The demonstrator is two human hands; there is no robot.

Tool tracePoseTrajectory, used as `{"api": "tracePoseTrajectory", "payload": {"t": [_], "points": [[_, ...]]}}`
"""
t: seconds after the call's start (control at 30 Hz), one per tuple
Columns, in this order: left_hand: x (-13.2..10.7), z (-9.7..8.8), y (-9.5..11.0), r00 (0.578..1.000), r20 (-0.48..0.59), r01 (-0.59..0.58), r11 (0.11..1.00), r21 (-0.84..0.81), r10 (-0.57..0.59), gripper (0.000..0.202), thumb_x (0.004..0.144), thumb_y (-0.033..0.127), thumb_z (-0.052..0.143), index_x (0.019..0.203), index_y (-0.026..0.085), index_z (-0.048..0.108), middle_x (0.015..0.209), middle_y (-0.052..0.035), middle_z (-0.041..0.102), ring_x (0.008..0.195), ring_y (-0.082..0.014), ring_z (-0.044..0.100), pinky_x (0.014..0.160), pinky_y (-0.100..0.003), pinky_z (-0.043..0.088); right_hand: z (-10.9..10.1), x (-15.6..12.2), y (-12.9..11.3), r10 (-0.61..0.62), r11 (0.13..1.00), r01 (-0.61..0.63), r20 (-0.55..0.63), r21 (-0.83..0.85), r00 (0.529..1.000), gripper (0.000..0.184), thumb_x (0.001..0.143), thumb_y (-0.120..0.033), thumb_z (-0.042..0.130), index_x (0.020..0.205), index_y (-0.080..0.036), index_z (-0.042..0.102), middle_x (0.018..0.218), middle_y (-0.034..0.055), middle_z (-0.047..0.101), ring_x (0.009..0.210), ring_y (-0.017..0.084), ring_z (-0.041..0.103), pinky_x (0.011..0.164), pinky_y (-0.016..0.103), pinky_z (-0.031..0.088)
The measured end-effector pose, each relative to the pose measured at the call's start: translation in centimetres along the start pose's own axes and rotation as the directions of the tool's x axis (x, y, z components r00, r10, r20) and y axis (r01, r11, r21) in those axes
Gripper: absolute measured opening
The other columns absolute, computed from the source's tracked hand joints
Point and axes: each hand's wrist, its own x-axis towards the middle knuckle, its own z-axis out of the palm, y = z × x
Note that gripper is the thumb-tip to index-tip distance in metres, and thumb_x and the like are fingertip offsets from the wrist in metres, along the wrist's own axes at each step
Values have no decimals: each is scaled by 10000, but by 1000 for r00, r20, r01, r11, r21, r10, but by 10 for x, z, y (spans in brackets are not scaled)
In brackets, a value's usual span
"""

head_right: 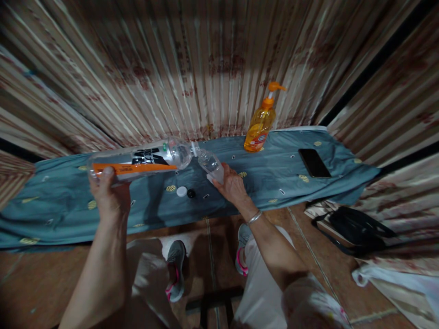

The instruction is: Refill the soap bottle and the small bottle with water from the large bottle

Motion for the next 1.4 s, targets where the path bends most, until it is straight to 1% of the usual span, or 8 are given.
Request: {"api": "tracePoseTrajectory", "payload": {"t": [0.2,0.47,0.53,0.67,0.93,1.07,1.23,1.4], "points": [[2,-5,-3,1000,18,7,1000,-8,-7,917,612,798,1201,1316,301,888,1321,-63,897,1255,-313,852,1174,-519,728,2,0,1,12,1000,-12,16,8,1000,732,1131,-443,928,1728,-106,672,1352,274,960,1222,430,939,1048,497,752],[6,-7,-7,1000,17,-9,1000,-15,9,895,589,808,1207,1281,316,924,1270,-30,914,1142,-267,852,1162,-507,738,3,0,2,7,999,-7,2,35,1000,730,1131,-433,917,1729,-94,670,1339,268,970,1238,433,951,1057,498,757],[5,-6,-8,1000,6,-13,1000,-14,13,900,602,807,1202,1289,295,925,1266,-47,912,1169,-283,854,1157,-511,742,3,0,1,7,1000,-7,-4,31,1000,726,1130,-437,919,1723,-98,675,1335,270,973,1233,438,955,1048,491,757],[3,-4,-7,1000,18,-12,1000,-22,12,942,629,786,1200,1376,290,909,1384,-78,905,1265,-313,859,1174,-515,734,1,0,-1,12,1000,-12,-2,16,1000,724,1133,-431,924,1721,-92,673,1356,275,973,1254,440,955,1059,489,754],[3,0,3,999,44,16,999,-41,-14,928,556,782,1217,1293,287,948,1337,-75,913,1073,-255,829,976,-413,740,-6,1,-6,37,999,-37,50,-15,998,711,1160,-492,892,1705,-96,663,1373,286,961,1252,428,947,1056,477,727],[4,-1,4,997,79,9,1000,-30,-7,925,593,751,1210,1358,310,935,1354,-62,921,1056,-246,844,985,-407,743,-6,1,-7,44,999,-44,40,-13,998,706,1153,-472,909,1702,-94,674,1378,292,960,1253,432,952,1061,480,733],[3,0,4,996,85,8,999,-39,-5,1019,584,717,1214,1473,321,913,1400,-76,922,1120,-274,864,1008,-412,739,-8,1,-8,46,999,-46,51,-9,998,715,1147,-439,906,1722,-92,661,1370,284,962,1247,428,950,1064,475,734],[3,1,6,996,91,13,999,-42,-10,1025,567,711,1223,1459,304,925,1373,-82,926,1105,-277,860,971,-398,735,-10,2,-8,56,998,-55,69,-7,996,764,1147,-486,890,1742,-74,643,1382,317,948,1253,454,934,1069,511,737]]}}
